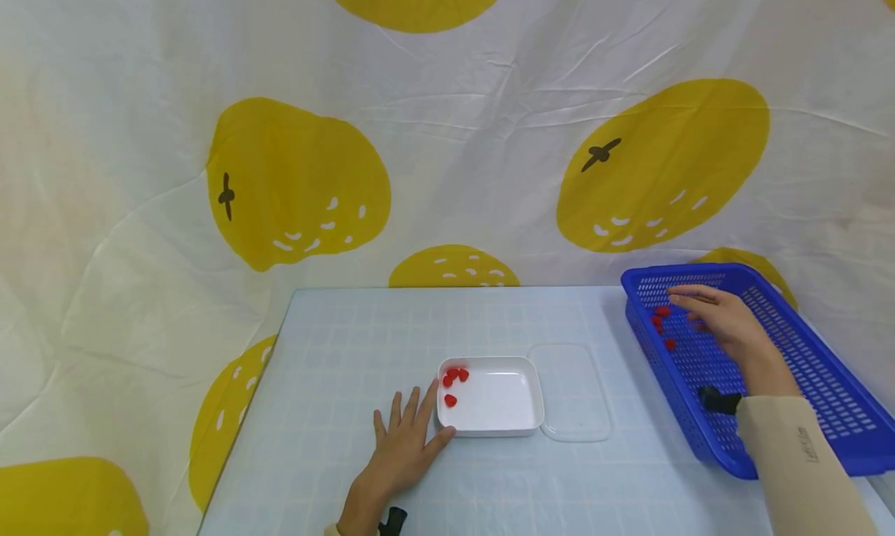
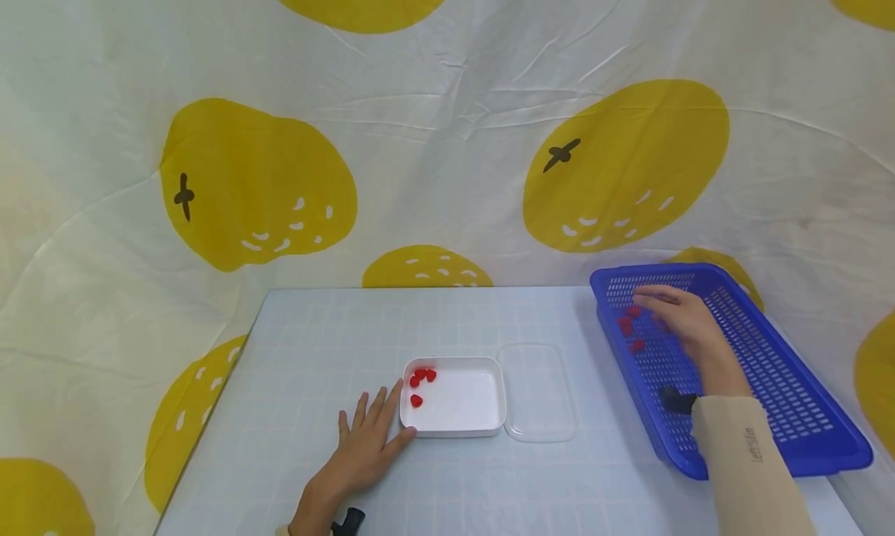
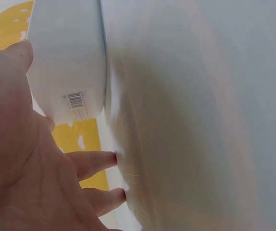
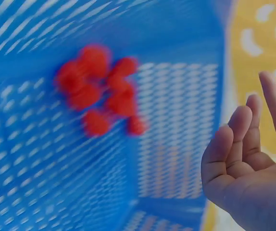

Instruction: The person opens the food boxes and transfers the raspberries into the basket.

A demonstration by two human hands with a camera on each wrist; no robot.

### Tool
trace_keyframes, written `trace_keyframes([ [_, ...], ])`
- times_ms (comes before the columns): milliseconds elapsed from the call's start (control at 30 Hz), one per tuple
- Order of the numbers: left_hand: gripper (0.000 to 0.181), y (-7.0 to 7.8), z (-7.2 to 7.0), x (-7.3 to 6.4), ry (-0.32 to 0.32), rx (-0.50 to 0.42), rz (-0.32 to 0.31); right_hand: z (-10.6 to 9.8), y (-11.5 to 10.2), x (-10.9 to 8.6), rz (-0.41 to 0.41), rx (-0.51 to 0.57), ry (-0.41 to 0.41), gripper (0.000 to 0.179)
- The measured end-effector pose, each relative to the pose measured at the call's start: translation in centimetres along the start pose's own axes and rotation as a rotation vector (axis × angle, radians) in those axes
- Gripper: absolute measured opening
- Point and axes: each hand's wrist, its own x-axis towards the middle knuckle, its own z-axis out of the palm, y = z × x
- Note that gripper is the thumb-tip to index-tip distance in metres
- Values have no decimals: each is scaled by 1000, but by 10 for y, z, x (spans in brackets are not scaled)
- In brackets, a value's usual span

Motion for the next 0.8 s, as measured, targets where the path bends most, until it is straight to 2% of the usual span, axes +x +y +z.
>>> trace_keyframes([
  [200,85,1,-1,0,-4,13,-9,16,-45,-19,-122,-29,9,59],
  [400,85,3,-2,-2,-10,14,-13,54,-84,-39,-239,7,-12,47],
  [633,86,3,-1,-3,-9,28,-23,98,-108,-53,-417,124,-114,32],
  [800,87,2,-1,-2,-1,33,-20,123,-114,-54,-490,182,-171,27],
])
